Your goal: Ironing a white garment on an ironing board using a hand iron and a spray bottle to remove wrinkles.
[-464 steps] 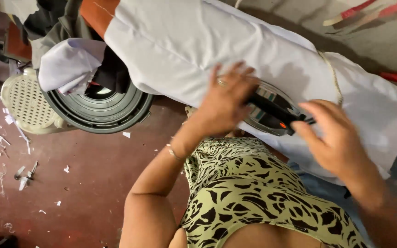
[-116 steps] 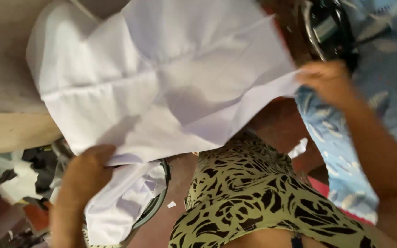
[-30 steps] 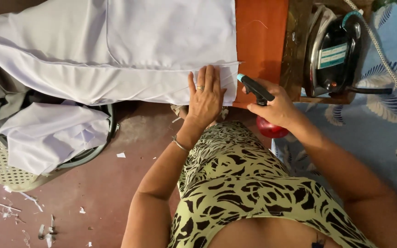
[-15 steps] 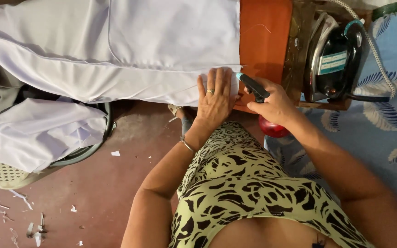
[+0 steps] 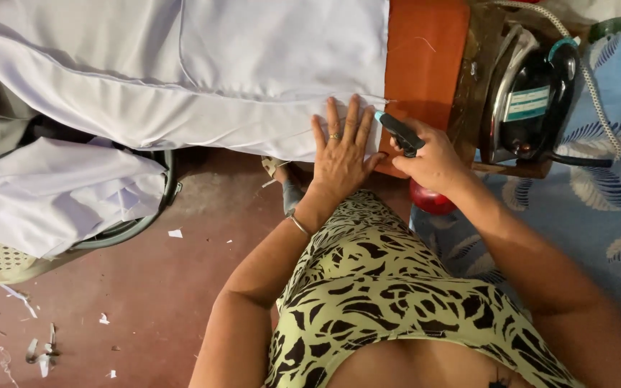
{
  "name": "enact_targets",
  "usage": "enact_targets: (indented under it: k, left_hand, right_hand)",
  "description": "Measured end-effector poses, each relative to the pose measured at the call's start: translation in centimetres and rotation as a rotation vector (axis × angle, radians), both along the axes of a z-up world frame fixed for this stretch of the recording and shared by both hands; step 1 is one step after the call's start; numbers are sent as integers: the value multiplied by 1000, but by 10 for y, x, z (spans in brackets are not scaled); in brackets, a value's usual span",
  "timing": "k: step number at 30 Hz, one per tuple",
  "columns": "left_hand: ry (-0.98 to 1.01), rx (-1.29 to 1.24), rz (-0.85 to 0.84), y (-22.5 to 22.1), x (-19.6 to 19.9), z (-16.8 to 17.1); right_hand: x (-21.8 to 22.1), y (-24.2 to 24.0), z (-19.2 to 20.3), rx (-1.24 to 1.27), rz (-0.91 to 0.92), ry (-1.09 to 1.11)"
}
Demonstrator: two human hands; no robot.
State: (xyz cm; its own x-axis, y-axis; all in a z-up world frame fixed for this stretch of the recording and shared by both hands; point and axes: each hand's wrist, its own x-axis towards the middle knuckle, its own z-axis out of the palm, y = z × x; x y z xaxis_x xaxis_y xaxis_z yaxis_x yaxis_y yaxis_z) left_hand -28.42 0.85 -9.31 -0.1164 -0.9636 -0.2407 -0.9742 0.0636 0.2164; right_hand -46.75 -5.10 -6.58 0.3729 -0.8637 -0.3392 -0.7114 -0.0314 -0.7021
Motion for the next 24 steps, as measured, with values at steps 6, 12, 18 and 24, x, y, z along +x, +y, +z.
enact_targets:
  k: [6,12,18,24]
  left_hand:
    - [20,-29,27,5,5,-2]
    - [26,-83,87,12,28,0]
    - [27,-124,153,17,41,-3]
    - [4,-138,186,21,54,0]
  right_hand:
    - [16,-2,20,-21,47,-41]
    - [35,1,21,-42,90,-59]
    - [49,-2,9,-17,126,-62]
    - [72,-6,8,-68,182,-107]
